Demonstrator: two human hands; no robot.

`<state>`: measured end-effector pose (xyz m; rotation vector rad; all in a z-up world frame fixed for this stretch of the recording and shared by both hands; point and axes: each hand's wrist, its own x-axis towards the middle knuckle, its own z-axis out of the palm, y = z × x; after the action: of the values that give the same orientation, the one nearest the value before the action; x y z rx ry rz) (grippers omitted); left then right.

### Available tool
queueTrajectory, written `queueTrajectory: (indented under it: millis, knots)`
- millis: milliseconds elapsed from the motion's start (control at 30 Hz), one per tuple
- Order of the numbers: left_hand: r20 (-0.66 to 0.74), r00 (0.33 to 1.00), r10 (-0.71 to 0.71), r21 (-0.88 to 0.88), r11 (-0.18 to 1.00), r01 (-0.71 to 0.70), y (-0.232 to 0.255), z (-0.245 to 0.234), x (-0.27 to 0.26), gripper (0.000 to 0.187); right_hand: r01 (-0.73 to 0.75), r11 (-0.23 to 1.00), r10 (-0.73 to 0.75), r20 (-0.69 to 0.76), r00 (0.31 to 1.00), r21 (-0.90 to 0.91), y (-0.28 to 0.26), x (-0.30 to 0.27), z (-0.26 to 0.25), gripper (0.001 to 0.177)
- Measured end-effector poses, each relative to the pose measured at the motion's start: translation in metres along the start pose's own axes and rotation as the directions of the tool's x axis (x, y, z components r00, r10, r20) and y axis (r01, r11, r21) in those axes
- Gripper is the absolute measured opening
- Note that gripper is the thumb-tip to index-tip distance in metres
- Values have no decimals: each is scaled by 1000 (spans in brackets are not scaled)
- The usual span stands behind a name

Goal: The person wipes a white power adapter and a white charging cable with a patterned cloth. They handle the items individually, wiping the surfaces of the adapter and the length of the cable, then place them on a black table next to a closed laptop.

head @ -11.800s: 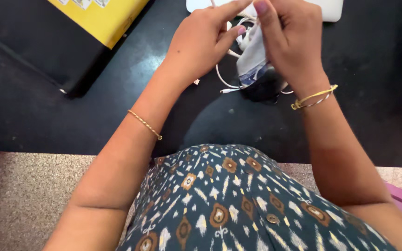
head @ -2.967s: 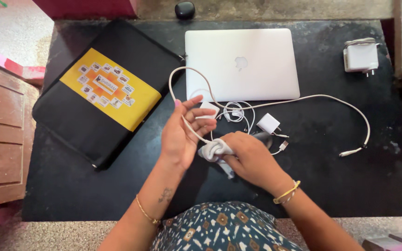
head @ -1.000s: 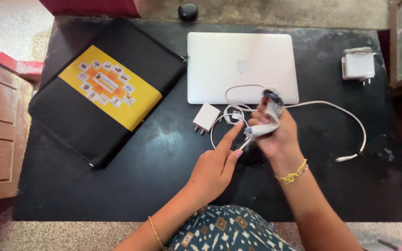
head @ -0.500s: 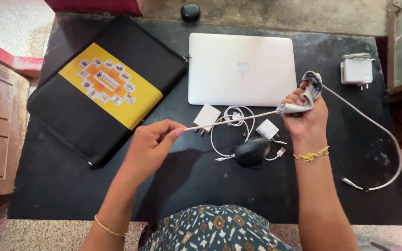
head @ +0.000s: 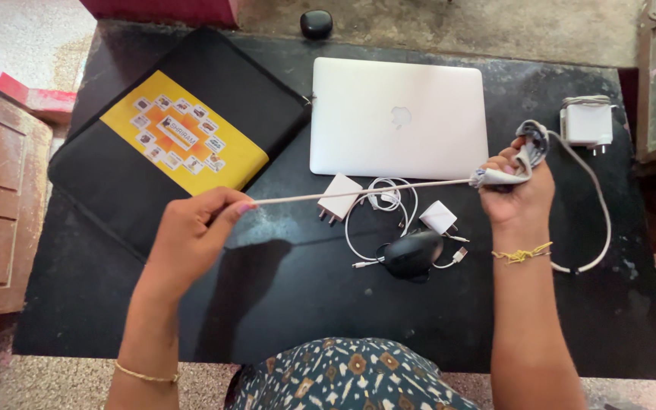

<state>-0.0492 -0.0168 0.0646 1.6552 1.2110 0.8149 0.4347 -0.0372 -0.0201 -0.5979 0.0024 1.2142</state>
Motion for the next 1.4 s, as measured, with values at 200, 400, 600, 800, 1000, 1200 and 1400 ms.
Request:
queueTrajectory:
  millis: [200,400,600,800,1000,1200,1400]
  knots:
    - [-161,986,37,90,996,-23,-21,-26,10,14,86,996,-87,-21,996,-36,-21,11,-17,19]
    - [-259,964,-63,-134,991,28,-53,-45,24,16,181,983,-183,-43,982,-42,-39,28,-50,21]
    - [-536,769,-349,-531,847,14,-77,-1,51,13,337,874,-374,-44,926,-351,33,-34,7,34]
    - [-73,948,-310,-713,681,168,-26,91,34,40,391,770,-326,215,921,-505,92,-100,71,32]
    - [96,966,239,-593,793,-137,-3,171,11,39,203,881,-123,207,970,-426,134,-136,83,31]
    - [161,986,52,-159,987,-26,30,160,-8,30,40,931,0,112,994,-362,124,-141,82,27]
    - [220,973,67,10,997,-70,56,145,-8,20,54,994,-53,8,999,-100,60,-97,64,20]
